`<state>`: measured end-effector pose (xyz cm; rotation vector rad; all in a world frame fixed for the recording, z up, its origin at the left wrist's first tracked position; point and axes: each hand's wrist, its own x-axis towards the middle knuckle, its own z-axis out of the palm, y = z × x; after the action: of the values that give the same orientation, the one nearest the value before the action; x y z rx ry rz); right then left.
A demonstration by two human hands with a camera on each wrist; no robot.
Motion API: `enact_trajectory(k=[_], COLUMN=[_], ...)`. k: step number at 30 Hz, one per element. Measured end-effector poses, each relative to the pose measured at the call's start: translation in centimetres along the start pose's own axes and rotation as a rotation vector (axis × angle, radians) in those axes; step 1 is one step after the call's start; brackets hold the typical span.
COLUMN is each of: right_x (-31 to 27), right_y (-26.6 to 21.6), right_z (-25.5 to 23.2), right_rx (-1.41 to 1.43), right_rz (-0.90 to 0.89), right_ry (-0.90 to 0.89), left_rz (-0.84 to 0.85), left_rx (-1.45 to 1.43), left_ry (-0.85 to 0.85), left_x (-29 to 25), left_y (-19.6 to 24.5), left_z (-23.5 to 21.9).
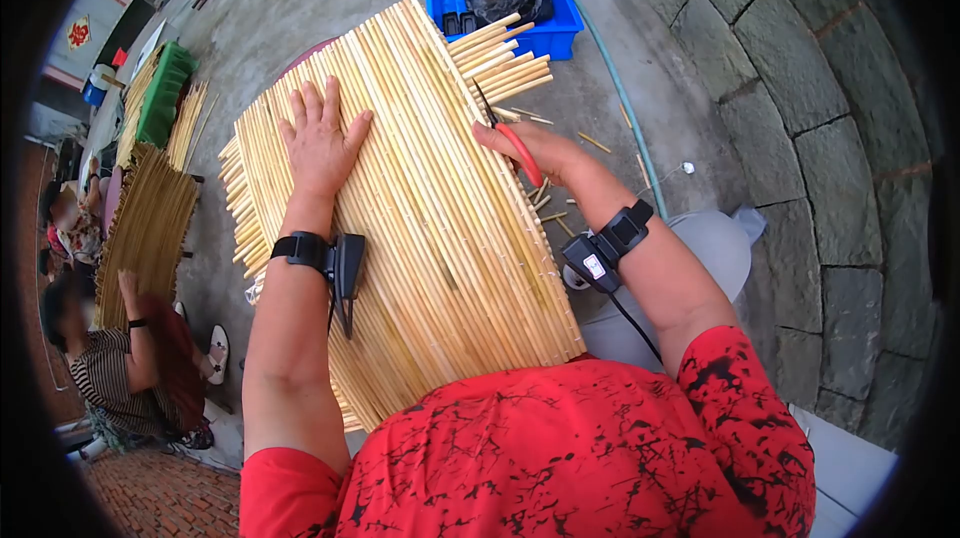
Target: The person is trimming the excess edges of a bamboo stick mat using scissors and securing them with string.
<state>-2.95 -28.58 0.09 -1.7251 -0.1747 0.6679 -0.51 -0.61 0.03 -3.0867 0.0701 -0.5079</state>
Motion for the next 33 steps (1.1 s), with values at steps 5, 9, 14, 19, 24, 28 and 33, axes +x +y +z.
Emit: enact_trajectory(k=[5,9,14,19,24,28,33], right_x=[0.2,0.0,0.8,0.2,-0.6,-0.8,-0.1], right_y=[1.1,0.4,1.3,2.2,1.8,1.6,1.5], right_z=[0.1,0.2,0.1,1.0,1.4,1.0,0.0], right_rx=[0.052,0.067,0.028,0.039,0.198,0.106,0.072], right_rz=[-0.013,-0.018,-0.031,-0.049,-0.023,0.024,0.028], right_ry=[-0.024,-0.013,0.028,0.169,0.242,0.218,0.066], left_rz=[0.007,0.002,0.009,0.009,0.014,0.017,0.006], left_rx=[0.012,0.0,0.0,0.017,-0.02,-0.028,-0.035], left_ry=[0.02,0.018,0.012,0.008,-0.001,0.01,-0.003], left_x=[0.0,0.0,0.0,0.0,0.0,0.0,-0.1], left_y=[0.0,0.0,-0.1,-0.1,-0.1,-0.2,0.0], left_z=[-0.1,-0.1,-0.1,0.0,0.0,0.0,-0.2])
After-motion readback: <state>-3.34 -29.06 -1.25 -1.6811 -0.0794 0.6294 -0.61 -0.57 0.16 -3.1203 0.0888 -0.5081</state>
